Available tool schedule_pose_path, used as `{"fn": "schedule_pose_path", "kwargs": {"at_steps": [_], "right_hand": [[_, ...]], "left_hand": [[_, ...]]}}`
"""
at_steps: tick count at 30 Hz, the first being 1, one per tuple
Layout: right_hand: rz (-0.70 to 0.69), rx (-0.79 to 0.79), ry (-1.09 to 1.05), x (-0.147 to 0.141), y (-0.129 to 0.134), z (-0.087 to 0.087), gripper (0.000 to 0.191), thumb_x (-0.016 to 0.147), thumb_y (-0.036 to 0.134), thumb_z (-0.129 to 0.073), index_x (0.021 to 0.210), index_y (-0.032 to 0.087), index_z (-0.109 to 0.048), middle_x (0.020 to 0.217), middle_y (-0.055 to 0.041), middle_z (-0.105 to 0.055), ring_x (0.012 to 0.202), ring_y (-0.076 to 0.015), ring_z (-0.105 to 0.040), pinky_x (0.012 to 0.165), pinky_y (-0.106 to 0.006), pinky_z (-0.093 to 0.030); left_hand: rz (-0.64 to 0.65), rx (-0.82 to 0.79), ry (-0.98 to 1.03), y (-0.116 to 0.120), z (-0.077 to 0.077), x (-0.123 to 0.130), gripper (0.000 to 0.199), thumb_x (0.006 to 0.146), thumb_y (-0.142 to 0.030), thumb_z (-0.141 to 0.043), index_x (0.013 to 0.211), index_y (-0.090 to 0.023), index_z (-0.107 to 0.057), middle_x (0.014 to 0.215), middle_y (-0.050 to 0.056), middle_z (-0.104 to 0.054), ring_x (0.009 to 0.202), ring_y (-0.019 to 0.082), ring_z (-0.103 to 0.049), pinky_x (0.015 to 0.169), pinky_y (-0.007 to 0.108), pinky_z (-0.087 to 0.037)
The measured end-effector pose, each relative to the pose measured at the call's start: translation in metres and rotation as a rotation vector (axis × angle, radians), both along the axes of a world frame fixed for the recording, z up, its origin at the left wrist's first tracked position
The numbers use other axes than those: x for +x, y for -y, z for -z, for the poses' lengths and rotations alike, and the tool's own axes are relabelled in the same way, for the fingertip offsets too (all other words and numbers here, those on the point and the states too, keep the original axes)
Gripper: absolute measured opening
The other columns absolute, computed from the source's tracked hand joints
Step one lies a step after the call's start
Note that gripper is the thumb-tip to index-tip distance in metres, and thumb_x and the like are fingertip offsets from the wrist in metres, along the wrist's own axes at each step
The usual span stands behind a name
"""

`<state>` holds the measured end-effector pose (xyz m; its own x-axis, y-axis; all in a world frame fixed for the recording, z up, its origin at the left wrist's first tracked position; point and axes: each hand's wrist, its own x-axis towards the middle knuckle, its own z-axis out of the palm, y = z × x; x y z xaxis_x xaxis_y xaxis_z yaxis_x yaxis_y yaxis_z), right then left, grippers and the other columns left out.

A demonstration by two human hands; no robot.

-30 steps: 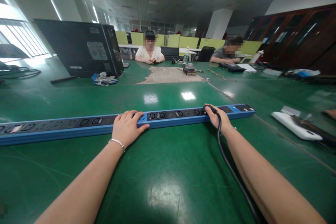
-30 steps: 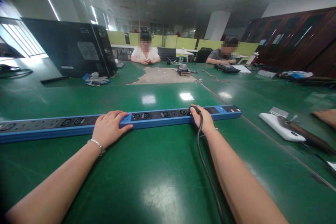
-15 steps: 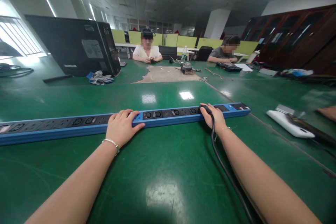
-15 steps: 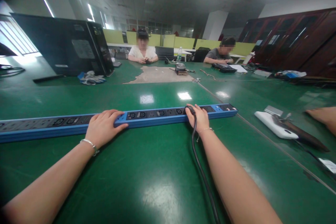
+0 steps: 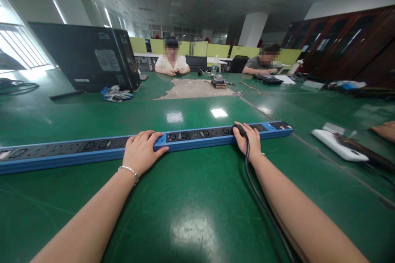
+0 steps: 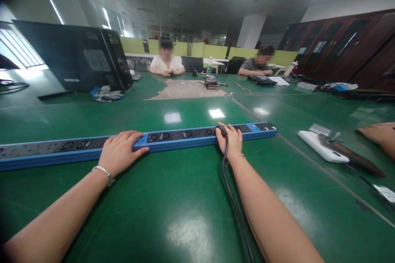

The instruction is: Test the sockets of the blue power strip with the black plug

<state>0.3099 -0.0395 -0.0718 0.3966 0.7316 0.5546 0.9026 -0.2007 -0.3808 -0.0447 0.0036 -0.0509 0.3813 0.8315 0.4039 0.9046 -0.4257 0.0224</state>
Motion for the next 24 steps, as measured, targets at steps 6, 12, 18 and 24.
{"fn": "schedule_pose_path", "kwargs": {"at_steps": [6,12,18,24], "right_hand": [[-0.006,0.014,-0.003,-0.0003,0.0011,-0.0022,0.034,0.085,0.038,-0.044,0.112,0.027,-0.062,0.117,-0.0023,-0.063,0.118,-0.0219,-0.049,0.103,-0.048,-0.024],[0.032,0.002,-0.014,-0.0027,-0.0002,-0.0033,0.033,0.084,0.037,-0.045,0.109,0.027,-0.064,0.114,-0.0030,-0.065,0.117,-0.0215,-0.049,0.104,-0.046,-0.023],[0.035,0.015,-0.044,-0.0042,0.0000,-0.0003,0.036,0.084,0.041,-0.044,0.110,0.027,-0.063,0.113,-0.0051,-0.065,0.117,-0.0219,-0.049,0.104,-0.047,-0.021],[-0.005,0.123,-0.088,-0.0028,-0.0038,0.0054,0.034,0.084,0.041,-0.042,0.104,0.025,-0.065,0.109,-0.0046,-0.066,0.109,-0.0207,-0.054,0.104,-0.049,-0.018]], "left_hand": [[-0.008,0.000,-0.018,-0.0003,-0.0001,0.0001,0.049,0.079,-0.058,-0.044,0.117,-0.028,-0.052,0.122,0.007,-0.057,0.115,0.026,-0.048,0.094,0.043,-0.033],[-0.014,-0.016,-0.022,-0.0006,0.0001,-0.0003,0.050,0.080,-0.058,-0.043,0.118,-0.027,-0.052,0.123,0.007,-0.057,0.116,0.026,-0.047,0.094,0.043,-0.033],[-0.008,-0.019,-0.017,-0.0008,-0.0004,-0.0002,0.051,0.079,-0.058,-0.044,0.118,-0.026,-0.052,0.123,0.007,-0.057,0.116,0.027,-0.047,0.095,0.043,-0.033],[-0.009,-0.030,-0.009,-0.0012,-0.0006,0.0000,0.051,0.079,-0.058,-0.043,0.118,-0.026,-0.052,0.123,0.008,-0.057,0.116,0.027,-0.047,0.094,0.044,-0.033]]}}
